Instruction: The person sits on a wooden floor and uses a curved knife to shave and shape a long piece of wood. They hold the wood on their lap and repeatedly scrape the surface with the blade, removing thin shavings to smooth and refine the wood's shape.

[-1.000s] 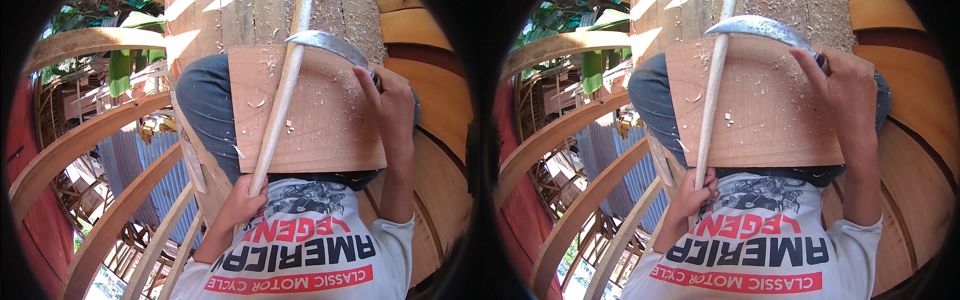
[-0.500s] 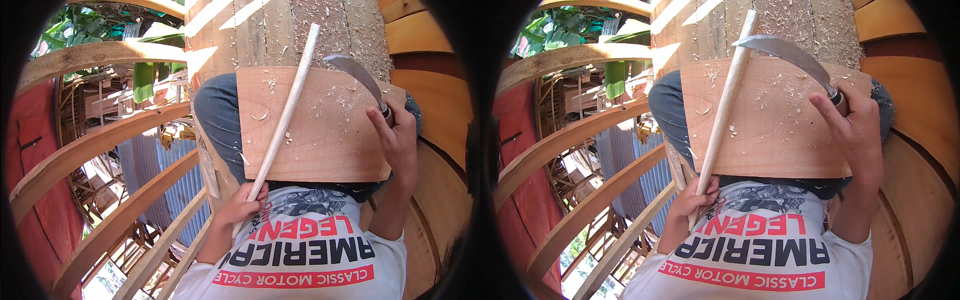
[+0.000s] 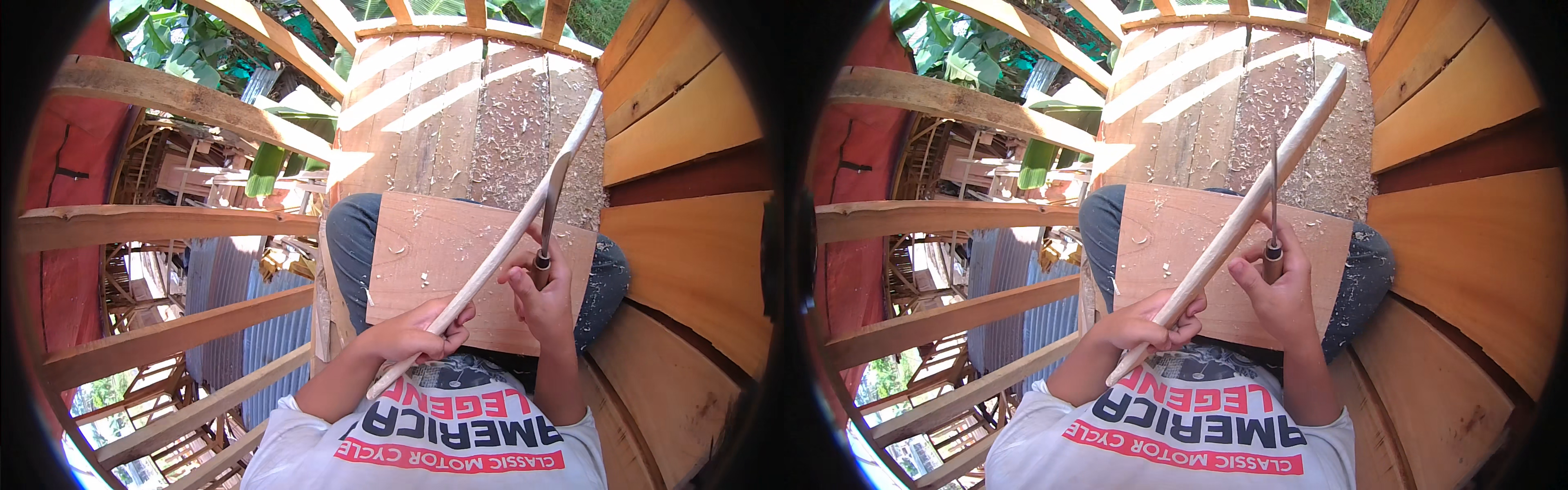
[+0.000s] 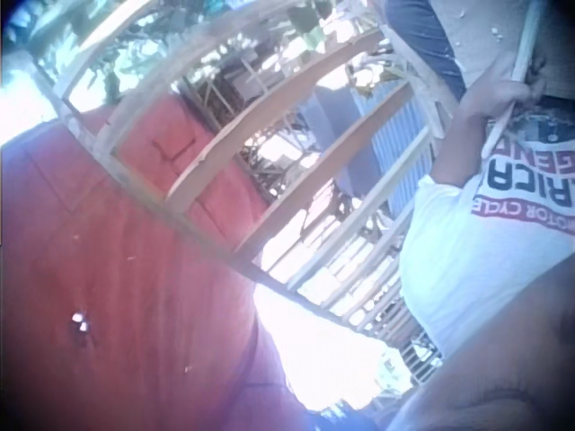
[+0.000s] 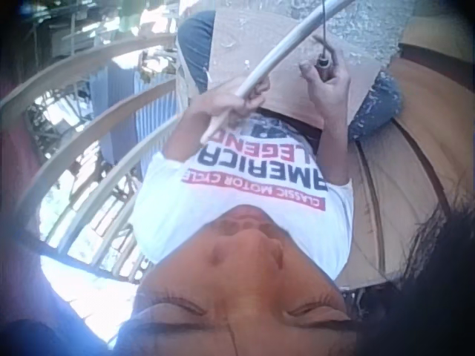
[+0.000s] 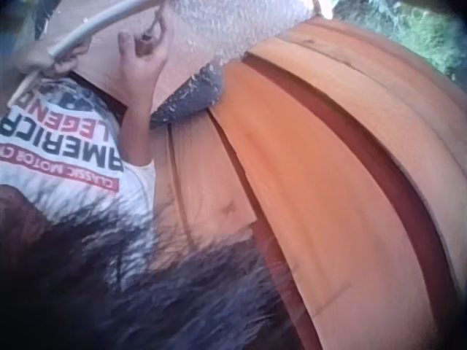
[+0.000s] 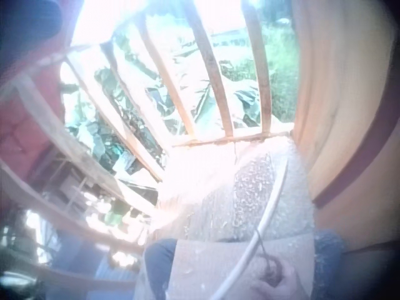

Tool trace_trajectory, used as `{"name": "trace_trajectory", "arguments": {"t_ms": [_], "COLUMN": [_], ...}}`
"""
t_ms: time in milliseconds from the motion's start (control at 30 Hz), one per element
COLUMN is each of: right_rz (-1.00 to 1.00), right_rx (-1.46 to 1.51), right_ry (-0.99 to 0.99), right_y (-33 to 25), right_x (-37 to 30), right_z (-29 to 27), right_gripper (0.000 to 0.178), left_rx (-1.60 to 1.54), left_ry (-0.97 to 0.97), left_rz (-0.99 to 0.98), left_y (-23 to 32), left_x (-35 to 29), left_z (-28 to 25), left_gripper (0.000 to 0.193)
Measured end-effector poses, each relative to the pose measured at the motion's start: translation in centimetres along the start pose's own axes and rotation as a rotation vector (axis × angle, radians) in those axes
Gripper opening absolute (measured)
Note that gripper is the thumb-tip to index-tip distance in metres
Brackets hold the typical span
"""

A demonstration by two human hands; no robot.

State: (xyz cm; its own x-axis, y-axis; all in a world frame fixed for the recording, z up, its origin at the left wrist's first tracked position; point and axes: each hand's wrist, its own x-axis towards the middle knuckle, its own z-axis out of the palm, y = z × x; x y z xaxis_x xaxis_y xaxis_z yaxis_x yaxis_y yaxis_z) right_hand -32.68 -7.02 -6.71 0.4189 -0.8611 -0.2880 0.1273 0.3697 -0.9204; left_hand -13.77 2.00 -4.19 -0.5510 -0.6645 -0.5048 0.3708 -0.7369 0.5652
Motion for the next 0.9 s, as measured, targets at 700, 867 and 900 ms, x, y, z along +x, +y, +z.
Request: {"name": "trace_trajectory", "arguments": {"t_ms": [700,867,900], "right_rz": [-0.278,-0.293,-0.317], "right_rx": [-0.262,-0.69,-0.774], "right_ry": [0.065,0.047,0.082], "right_y": [1.7,0.9,1.1], "right_x": [-1.3,-1.7,-1.5], "right_z": [-5.0,-2.6,-3.0], "right_gripper": [0.036,0.024,0.023], "left_rx": [0.149,0.376,0.462], "left_ry": [0.028,0.2,0.239], "left_rz": [0.004,0.211,0.27], "left_y": [-1.3,-0.2,-0.3], "left_x": [1.3,2.1,2.2], "left_z": [1.9,2.6,2.7], "left_gripper": [0.018,0.015,0.014]}}
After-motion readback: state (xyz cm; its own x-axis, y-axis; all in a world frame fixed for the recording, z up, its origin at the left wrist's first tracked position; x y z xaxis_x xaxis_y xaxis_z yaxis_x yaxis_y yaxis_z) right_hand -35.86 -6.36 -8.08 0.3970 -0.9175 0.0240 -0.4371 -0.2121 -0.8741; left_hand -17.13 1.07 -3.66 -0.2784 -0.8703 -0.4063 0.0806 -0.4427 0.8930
